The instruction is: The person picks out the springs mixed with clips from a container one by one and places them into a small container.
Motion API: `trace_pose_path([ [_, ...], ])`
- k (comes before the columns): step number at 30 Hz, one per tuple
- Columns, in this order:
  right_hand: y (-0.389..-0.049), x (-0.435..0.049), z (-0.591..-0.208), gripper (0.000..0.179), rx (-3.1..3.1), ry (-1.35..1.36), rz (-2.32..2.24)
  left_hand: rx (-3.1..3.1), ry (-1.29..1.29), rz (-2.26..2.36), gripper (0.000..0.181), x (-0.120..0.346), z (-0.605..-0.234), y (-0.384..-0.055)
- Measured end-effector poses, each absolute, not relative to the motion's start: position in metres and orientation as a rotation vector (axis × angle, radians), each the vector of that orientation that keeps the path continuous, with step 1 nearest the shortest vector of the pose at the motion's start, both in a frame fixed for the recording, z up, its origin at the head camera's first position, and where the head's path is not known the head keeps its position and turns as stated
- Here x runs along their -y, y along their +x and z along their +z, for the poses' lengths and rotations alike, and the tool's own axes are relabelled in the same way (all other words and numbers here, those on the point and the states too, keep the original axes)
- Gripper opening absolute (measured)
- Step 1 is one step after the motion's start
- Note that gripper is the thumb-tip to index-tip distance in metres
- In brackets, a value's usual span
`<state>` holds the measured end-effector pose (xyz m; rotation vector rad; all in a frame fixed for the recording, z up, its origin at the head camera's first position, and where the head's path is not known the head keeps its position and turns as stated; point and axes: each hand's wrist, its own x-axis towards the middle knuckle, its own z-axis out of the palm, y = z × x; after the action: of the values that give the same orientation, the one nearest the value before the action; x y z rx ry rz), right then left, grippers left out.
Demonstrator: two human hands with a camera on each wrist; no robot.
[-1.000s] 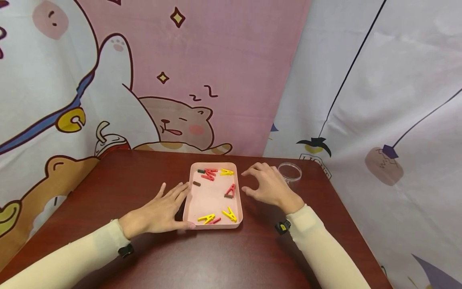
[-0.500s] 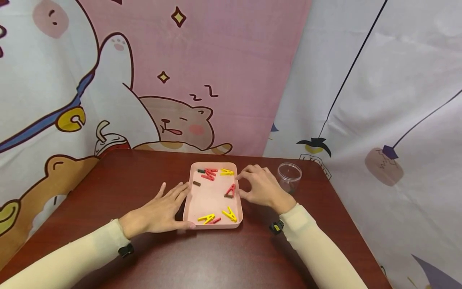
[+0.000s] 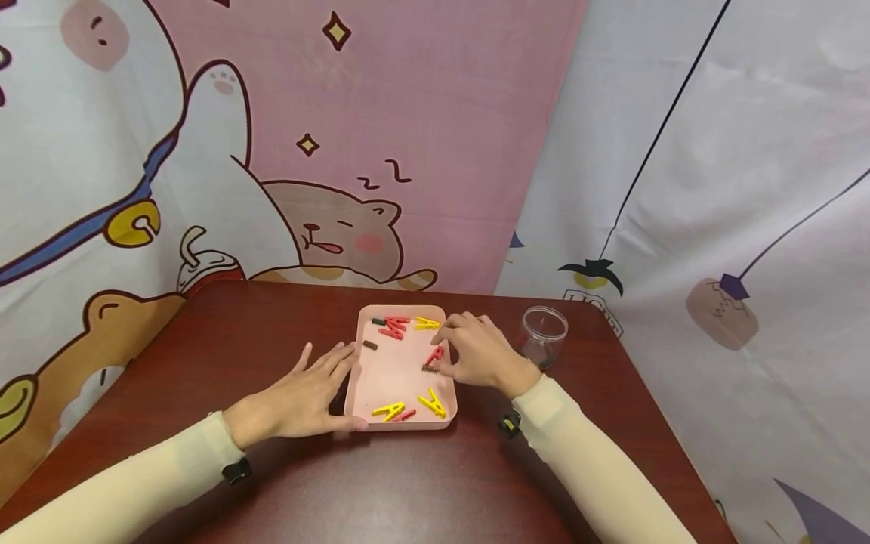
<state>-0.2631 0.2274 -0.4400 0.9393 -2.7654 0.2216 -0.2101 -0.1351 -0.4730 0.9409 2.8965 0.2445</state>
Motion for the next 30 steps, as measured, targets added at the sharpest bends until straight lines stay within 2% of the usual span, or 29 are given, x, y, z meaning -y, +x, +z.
trace_pose_path([
  [16, -0.279, -0.203, -0.438, 0.027, 2.875, 1.046, 0.079, -2.893, 0.963, 0.360, 0.138, 0.137, -0.476, -0.211],
  [24, -0.287, -0.192, -0.438, 0.011, 2.923, 1.121, 0.082, -2.886, 0.945, 0.308, 0.136, 0.135, -0.468, -0.208],
  [30, -0.291, -0.184, -0.438, 0.010, 2.996, 1.117, 0.070, -2.897, 0.936, 0.241, 0.132, 0.134, -0.468, -0.208],
])
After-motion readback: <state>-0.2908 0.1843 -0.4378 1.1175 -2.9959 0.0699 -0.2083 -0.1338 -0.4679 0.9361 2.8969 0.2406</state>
